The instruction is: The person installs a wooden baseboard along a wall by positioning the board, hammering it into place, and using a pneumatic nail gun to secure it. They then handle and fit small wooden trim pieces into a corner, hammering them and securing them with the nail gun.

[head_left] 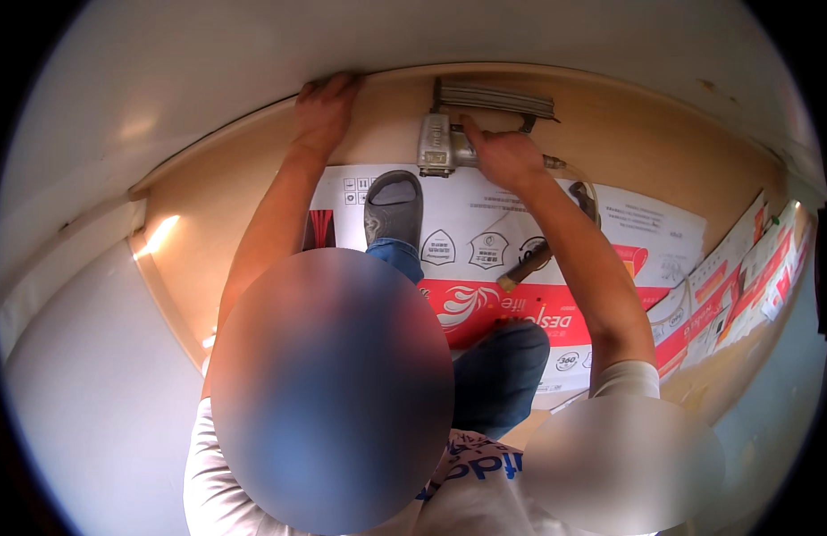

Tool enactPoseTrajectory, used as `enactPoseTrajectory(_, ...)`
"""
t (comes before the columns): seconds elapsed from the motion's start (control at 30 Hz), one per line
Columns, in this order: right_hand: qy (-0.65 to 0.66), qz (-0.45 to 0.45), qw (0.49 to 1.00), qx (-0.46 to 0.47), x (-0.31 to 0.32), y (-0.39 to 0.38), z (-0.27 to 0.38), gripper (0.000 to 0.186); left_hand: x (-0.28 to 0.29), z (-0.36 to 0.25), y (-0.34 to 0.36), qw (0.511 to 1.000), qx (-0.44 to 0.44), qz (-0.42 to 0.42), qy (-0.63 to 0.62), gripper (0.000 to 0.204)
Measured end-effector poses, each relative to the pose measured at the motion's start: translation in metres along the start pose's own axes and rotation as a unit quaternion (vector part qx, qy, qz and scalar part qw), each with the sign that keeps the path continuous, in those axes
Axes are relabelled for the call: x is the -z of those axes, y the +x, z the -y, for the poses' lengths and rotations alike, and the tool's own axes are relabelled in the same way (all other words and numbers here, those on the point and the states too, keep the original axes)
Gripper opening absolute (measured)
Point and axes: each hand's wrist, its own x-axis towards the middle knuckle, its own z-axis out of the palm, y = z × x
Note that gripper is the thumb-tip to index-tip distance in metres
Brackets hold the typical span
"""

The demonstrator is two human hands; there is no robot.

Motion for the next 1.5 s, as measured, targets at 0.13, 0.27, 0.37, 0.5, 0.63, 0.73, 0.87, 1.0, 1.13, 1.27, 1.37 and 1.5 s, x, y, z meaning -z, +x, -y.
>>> enactPoseTrajectory(0.13, -0.023, 0.024, 0.999, -0.017, 0.011, -0.016, -0.032, 0.073, -0.004, 0.002, -0.001, 1.0, 0.002, -0.011, -0.002, 0.034)
enactPoseTrajectory(0.27, -0.038, 0.013, 0.999, -0.007, 0.013, -0.034, -0.079, 0.078, -0.004, 0.002, 0.0, 1.0, -0.004, -0.022, 0.003, 0.033)
enactPoseTrajectory(0.37, -0.065, 0.01, 0.998, -0.014, 0.014, -0.044, -0.107, 0.08, -0.005, -0.001, 0.0, 1.0, 0.0, -0.022, 0.007, 0.033)
enactPoseTrajectory(0.5, -0.072, 0.018, 0.997, -0.014, 0.009, -0.051, -0.124, 0.077, -0.003, -0.003, 0.004, 1.0, -0.013, -0.018, 0.014, 0.033)
enactPoseTrajectory(0.63, -0.067, 0.032, 0.996, -0.044, 0.001, -0.055, -0.117, 0.074, -0.003, -0.002, 0.002, 1.0, -0.012, -0.011, 0.021, 0.033)
enactPoseTrajectory(0.73, -0.054, -0.001, 0.997, -0.052, 0.005, -0.071, -0.098, 0.073, -0.002, -0.003, 0.001, 0.999, 0.007, 0.013, 0.041, 0.034)
enactPoseTrajectory(0.87, -0.043, -0.075, 0.996, -0.01, -0.021, -0.121, -0.081, 0.076, -0.001, -0.012, 0.004, 0.999, 0.02, 0.024, 0.04, 0.036)
enactPoseTrajectory(1.0, -0.011, 0.059, 0.998, 0.005, -0.028, -0.17, -0.031, 0.071, 0.015, -0.044, -0.002, 0.988, 0.138, 0.066, -0.012, 0.03)
enactPoseTrajectory(1.13, -0.006, 0.075, 0.996, 0.045, -0.062, -0.196, 0.015, 0.067, -0.024, -0.05, -0.029, 0.962, 0.172, 0.133, -0.165, 0.024)
enactPoseTrajectory(1.27, 0.066, 0.051, 0.996, -0.022, -0.082, -0.211, 0.035, 0.092, -0.027, -0.07, 0.031, 0.786, 0.339, 0.233, -0.462, 0.034)
enactPoseTrajectory(1.37, 0.035, 0.079, 0.996, -0.029, -0.081, -0.206, 0.05, 0.102, -0.025, -0.003, -0.035, 0.876, 0.308, 0.162, -0.334, 0.041)
enactPoseTrajectory(1.5, 0.019, 0.172, 0.984, -0.046, -0.078, -0.193, 0.061, 0.107, 0.018, 0.086, -0.2, 0.779, 0.563, 0.074, -0.265, 0.038)
